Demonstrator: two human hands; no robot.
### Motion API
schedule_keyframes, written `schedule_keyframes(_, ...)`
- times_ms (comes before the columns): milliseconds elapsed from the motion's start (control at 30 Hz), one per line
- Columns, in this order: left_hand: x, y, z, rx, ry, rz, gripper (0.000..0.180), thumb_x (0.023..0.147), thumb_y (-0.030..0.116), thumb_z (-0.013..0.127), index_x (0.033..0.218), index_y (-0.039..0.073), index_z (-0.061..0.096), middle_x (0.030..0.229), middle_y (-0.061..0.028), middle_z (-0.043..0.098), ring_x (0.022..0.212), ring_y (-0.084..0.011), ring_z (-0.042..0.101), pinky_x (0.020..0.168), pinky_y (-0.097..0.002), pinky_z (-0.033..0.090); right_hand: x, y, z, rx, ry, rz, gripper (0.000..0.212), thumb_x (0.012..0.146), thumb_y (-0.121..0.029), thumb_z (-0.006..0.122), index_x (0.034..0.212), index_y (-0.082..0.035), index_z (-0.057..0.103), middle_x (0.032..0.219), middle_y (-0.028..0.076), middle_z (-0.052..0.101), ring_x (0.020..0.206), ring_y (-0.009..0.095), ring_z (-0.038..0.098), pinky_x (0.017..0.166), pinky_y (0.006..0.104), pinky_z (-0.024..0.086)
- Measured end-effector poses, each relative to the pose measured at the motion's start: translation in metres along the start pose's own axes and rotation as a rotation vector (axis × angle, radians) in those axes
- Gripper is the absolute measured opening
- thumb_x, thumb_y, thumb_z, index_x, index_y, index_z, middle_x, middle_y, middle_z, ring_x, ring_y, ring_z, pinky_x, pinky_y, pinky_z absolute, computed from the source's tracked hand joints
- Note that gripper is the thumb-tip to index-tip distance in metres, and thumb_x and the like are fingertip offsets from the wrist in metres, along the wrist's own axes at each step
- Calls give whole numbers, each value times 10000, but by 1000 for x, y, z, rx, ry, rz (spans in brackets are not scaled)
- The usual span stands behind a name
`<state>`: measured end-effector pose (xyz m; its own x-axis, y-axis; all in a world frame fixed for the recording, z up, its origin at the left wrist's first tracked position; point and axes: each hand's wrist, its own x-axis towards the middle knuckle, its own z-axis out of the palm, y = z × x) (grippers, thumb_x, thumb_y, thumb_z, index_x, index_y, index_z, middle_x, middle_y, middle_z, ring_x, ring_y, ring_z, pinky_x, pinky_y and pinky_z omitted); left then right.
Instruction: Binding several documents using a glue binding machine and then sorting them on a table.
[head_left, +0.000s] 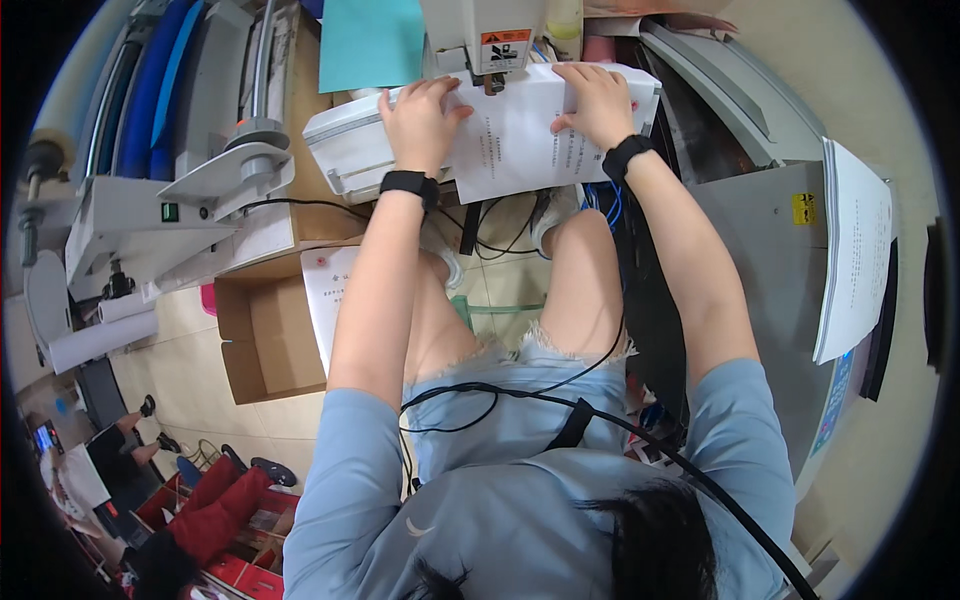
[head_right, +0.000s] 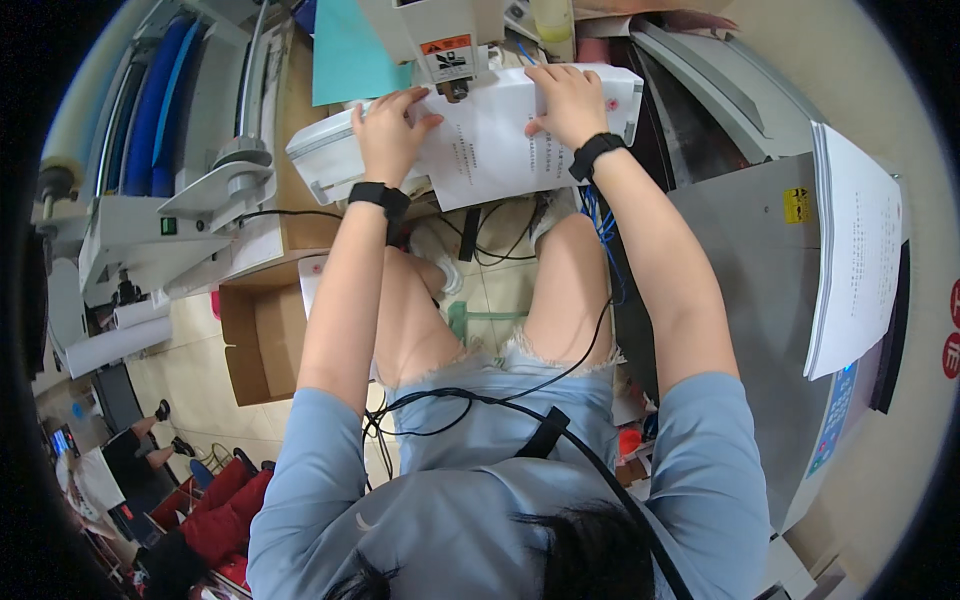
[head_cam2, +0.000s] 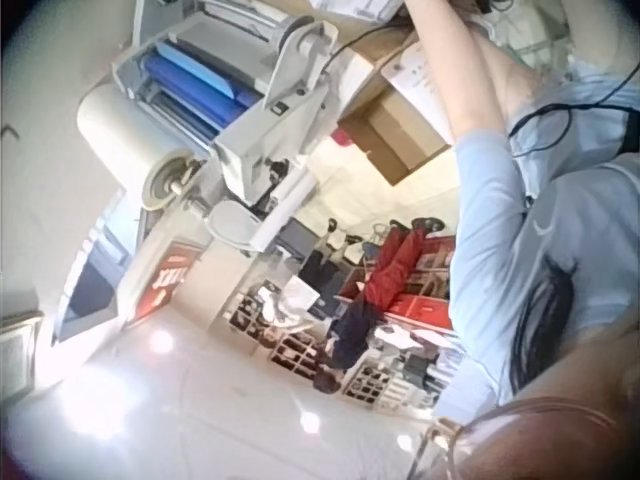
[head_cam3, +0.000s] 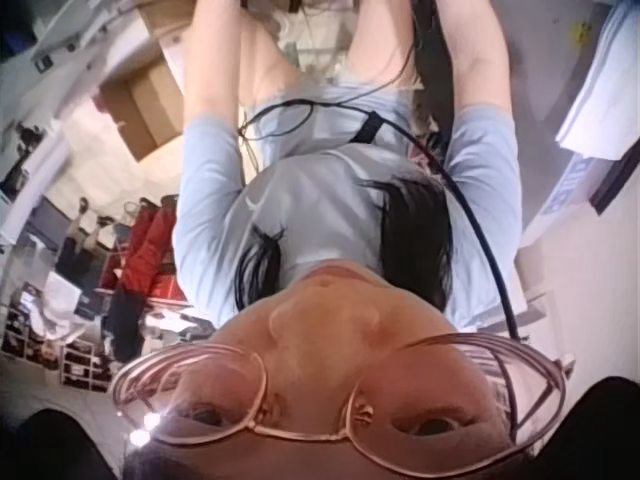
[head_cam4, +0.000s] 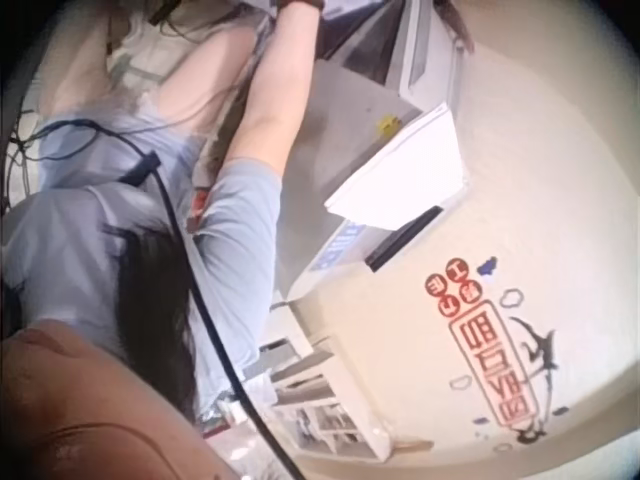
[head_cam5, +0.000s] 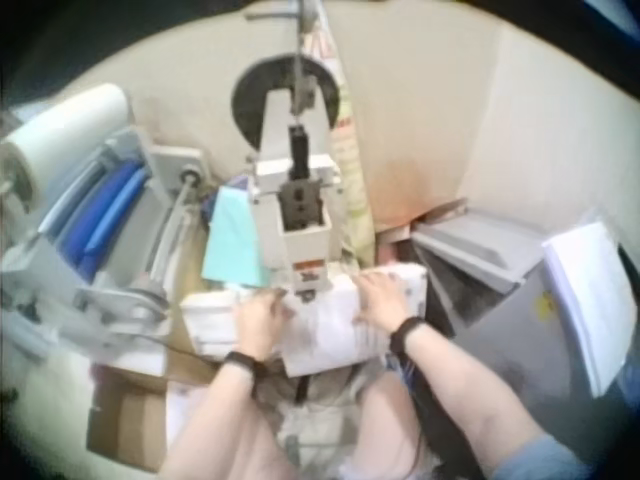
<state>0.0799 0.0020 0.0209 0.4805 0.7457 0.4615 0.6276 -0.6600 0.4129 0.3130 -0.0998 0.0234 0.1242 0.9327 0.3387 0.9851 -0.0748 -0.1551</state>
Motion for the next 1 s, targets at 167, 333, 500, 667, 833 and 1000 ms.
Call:
schedule_keyframes(167,-37,-6,-19,-164,184,69,190,657,123,711,840,97,667,848,-66,646,903,-254,579,910,-435,404,-12,-23,-14,-35,307,-144,135,698,-96,646,817,-160,659,763,-25,598,786,188,555,762,364,373)
schedule_keyframes(333,-114,17,-145,-298,172,393,166,683,30,646,847,58,651,868,-88,651,899,-281,625,854,-408,471,-88,-108,-108,102,376,-339,205,671,-18,658,828,-147,688,760,-7,629,733,170,584,774,355,376)
schedule_keyframes(500,-226,-3,-245,-715,340,-260,150,758,51,678,887,3,619,862,-109,659,738,-175,625,664,-291,512,-140,-138,-235,-124,439,-157,348,726,-57,736,1063,-55,647,1104,98,642,1096,302,559,1009,499,345)
schedule_keyframes(667,-381,-114,-278,-666,632,-1024,158,871,107,635,953,-9,566,917,-83,634,790,-151,600,718,-273,484,-203,-37,-294,-629,355,457,556,893,-376,579,1355,-105,434,1338,205,455,1243,361,421,1016,438,354)
schedule_keyframes(833,-432,-149,-209,-580,759,-1185,245,890,86,590,1093,-36,527,1017,-103,611,903,-176,586,802,-305,469,-217,-29,-292,-533,109,631,472,919,-305,551,1327,-84,465,1315,160,502,1211,325,471,971,350,387)
schedule_keyframes(1000,-397,-129,-162,-131,300,-972,434,815,113,650,1228,77,519,1169,-90,563,1068,-224,522,933,-407,385,-217,-43,-299,-245,289,703,331,910,-199,576,1216,-73,580,1153,153,621,1066,255,598,890,292,437)
